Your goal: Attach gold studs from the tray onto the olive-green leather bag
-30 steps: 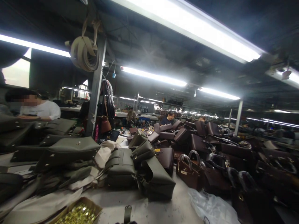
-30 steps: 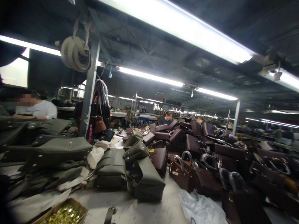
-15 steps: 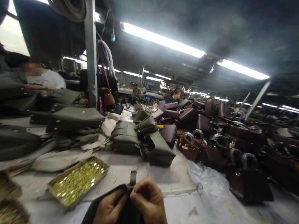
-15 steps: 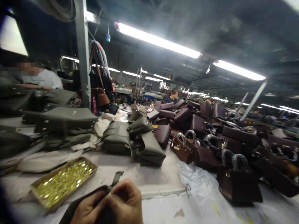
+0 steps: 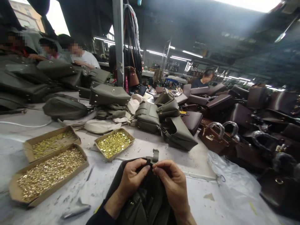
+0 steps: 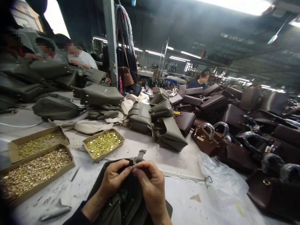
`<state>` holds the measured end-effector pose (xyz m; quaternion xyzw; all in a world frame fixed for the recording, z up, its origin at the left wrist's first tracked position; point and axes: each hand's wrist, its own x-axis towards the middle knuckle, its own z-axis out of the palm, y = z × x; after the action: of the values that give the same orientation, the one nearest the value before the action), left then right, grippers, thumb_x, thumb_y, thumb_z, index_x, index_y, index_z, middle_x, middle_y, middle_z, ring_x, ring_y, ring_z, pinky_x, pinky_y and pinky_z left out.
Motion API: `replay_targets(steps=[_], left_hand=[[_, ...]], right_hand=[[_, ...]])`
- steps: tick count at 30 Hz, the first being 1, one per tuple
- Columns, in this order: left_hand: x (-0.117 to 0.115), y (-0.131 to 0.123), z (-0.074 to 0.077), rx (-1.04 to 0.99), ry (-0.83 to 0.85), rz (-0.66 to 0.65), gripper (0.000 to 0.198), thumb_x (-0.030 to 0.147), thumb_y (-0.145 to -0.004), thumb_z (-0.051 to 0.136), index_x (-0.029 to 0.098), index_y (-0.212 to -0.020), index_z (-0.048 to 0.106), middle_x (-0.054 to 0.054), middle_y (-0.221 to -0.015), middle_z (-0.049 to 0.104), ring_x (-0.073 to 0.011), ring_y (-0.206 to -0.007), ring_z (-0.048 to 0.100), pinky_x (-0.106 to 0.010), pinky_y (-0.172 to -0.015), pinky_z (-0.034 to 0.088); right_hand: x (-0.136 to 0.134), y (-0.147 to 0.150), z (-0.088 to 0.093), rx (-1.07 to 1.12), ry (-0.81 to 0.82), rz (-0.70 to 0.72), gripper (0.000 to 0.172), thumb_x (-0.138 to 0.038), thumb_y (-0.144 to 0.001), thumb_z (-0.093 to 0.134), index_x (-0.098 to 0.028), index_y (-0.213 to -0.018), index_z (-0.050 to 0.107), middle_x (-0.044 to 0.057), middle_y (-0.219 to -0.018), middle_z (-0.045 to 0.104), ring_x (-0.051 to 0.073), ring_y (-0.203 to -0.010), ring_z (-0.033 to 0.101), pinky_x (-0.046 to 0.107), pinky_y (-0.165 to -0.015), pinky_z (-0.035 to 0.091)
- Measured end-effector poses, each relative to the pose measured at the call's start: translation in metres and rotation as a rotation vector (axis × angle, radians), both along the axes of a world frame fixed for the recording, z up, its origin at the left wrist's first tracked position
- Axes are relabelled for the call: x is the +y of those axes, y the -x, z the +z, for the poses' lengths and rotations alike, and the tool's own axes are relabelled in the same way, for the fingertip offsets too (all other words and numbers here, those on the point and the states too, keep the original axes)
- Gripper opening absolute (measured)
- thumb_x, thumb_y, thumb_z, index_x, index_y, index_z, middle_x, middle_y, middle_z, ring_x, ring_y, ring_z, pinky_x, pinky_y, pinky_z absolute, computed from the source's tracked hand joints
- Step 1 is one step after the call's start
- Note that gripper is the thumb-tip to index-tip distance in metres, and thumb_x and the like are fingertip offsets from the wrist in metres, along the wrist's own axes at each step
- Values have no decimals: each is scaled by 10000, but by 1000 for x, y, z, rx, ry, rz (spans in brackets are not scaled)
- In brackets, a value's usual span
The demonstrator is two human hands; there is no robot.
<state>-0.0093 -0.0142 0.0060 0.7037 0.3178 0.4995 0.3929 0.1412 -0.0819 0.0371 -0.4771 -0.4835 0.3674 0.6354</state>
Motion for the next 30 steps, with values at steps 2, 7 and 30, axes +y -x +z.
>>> replay_targets(steps=[2, 7, 30], left_hand=[[-2, 1, 0, -9, -16, 11, 190, 239, -915, 631, 159, -776, 734, 0, -678, 703, -131, -626, 634, -202, -612, 478], [-3, 3, 1, -26, -40, -11, 178, 234, -931, 608, 160, -827, 731, -15, -746, 733, -149, -691, 683, -209, -660, 519], [-6, 3, 3, -38, -310, -14, 152, 138, -955, 589, 185, -1003, 726, -33, -844, 775, -148, -752, 738, -212, -703, 556]], right_hand=[[0, 1, -1, -91, -34, -12, 64, -216, -874, 751, -262, -916, 762, -19, -854, 760, 136, -785, 708, 195, -745, 554], [1, 3, -1, -266, -127, -13, 107, -176, -932, 672, -259, -935, 740, -17, -876, 742, 133, -821, 689, 196, -754, 534], [4, 6, 5, -383, -167, -45, 155, -134, -917, 680, -270, -893, 753, -6, -855, 584, 140, -801, 585, 221, -704, 480]])
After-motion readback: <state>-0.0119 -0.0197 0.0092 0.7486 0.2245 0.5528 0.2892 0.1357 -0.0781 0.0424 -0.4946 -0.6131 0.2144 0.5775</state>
